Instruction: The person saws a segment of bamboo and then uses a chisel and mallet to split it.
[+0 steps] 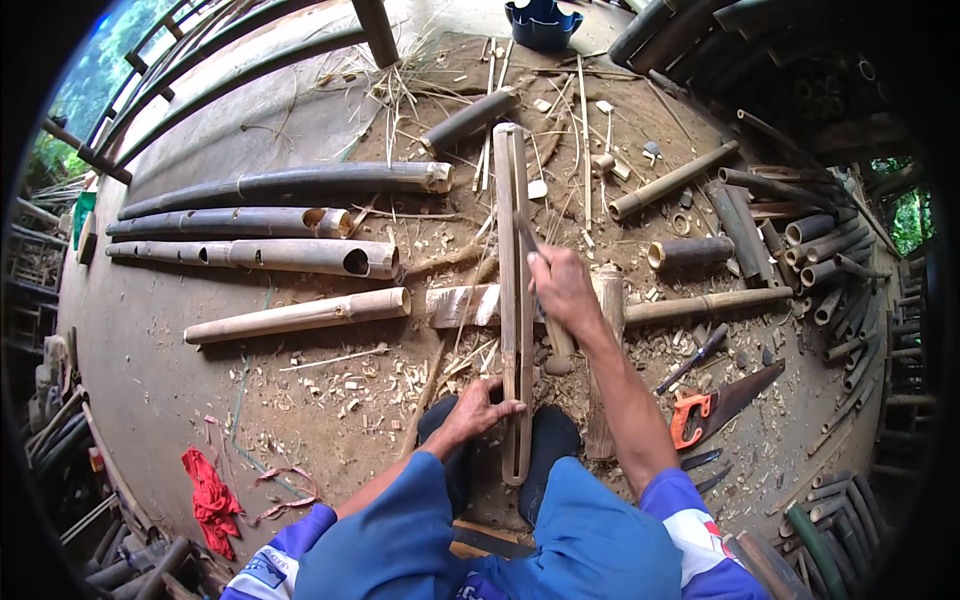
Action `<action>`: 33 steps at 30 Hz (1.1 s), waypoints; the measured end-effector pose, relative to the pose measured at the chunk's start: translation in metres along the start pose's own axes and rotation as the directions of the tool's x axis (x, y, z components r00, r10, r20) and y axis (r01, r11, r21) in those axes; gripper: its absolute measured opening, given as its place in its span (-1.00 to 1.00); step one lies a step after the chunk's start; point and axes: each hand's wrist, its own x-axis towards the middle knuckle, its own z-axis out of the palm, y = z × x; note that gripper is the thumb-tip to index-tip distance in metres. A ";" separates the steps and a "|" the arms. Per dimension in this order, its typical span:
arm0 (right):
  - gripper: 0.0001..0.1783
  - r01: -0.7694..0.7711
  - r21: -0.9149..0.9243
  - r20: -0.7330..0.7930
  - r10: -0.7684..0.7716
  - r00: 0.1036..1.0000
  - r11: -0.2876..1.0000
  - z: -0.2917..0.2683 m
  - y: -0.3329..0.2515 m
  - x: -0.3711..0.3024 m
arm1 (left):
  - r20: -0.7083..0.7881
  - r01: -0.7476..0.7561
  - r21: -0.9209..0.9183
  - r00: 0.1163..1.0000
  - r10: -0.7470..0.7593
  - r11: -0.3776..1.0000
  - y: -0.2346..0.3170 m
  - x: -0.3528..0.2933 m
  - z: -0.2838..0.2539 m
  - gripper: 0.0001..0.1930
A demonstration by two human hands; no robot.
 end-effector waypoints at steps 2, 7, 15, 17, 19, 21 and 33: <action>-0.68 0.038 -0.019 0.012 -0.037 0.999 0.999 -0.004 -0.007 0.036 | -0.005 0.009 0.022 1.000 -0.008 1.000 -0.002 -0.002 -0.002 -0.56; -0.70 0.047 -0.192 -0.044 -0.057 0.997 0.980 -0.024 -0.030 0.126 | 0.005 0.010 0.026 1.000 -0.010 1.000 0.007 -0.002 -0.001 -0.53; -0.71 -0.015 0.539 -0.009 0.023 1.000 0.842 -0.044 -0.041 -0.003 | -0.128 -0.058 -0.091 0.991 0.046 0.994 -0.021 0.003 0.006 -0.26; -0.70 -0.127 0.514 0.030 0.129 0.991 0.849 -0.034 -0.013 -0.074 | -0.138 0.031 -0.124 0.989 -0.048 0.992 0.002 -0.001 0.007 -0.12; -0.71 -0.226 0.551 0.075 0.222 0.972 0.803 -0.018 -0.008 -0.135 | -0.237 -0.022 -0.024 0.971 0.015 0.999 0.008 -0.004 0.013 -0.17; -0.72 -0.370 0.552 0.132 0.360 0.924 0.747 -0.005 -0.009 -0.177 | -0.242 0.010 -0.035 0.970 -0.018 0.999 0.018 -0.006 0.014 -0.24; -0.78 -0.371 0.567 0.183 0.327 0.927 0.736 0.017 0.032 -0.202 | -0.315 0.050 0.228 0.949 0.025 0.972 0.029 -0.004 0.024 -0.47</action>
